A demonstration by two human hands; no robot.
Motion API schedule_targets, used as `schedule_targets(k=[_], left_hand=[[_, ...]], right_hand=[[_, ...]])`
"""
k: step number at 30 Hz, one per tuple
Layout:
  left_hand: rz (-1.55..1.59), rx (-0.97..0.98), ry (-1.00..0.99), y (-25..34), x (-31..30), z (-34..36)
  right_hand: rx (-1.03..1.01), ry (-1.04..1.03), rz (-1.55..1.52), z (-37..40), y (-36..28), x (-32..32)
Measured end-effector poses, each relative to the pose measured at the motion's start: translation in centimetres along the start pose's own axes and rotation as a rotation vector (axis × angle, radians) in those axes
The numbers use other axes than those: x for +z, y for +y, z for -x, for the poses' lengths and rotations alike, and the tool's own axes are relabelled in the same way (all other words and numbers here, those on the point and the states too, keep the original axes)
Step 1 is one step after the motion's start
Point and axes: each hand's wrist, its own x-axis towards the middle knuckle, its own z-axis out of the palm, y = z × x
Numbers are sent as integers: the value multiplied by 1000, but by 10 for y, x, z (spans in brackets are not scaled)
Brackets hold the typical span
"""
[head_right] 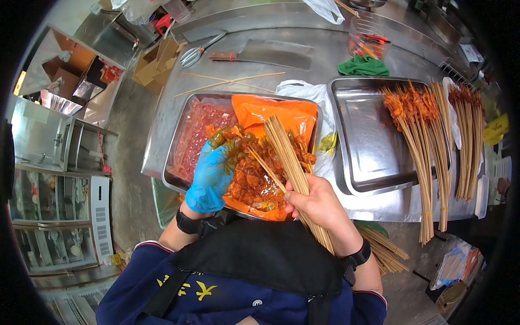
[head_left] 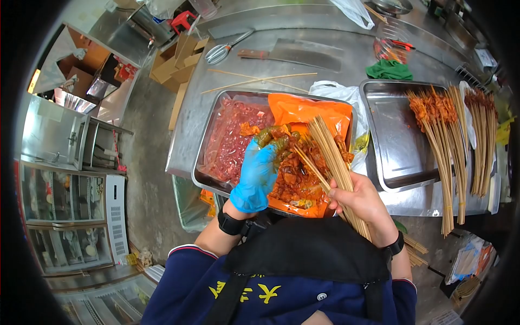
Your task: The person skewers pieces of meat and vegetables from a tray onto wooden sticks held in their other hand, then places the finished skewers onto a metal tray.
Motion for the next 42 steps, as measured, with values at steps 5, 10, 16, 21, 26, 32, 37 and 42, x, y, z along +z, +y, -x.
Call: schedule_targets(k=[5,10,16,21,26,32,37,42], left_hand=[[-154,38,-107,-2,3,6],[-109,24,2,-9,8,5],[-145,87,72,-5,4,-9],[-45,-102,95,-1,1,-14],[-65,-264,-64,8,4,-6],[-77,-386,19,16,37,13],[-39,-275,-141,1,0,-10],[11,-8,-152,0,-7,-7]], right_hand=[[-3,-1,13,-1,-1,0],[3,1,22,-1,-2,0],[20,-38,27,1,-6,1],[16,-35,-2,0,-4,0],[17,-63,-18,0,-4,-3],[14,-58,-15,-1,-3,-1],[5,-35,-16,2,-4,-3],[9,-13,-6,2,-4,-2]])
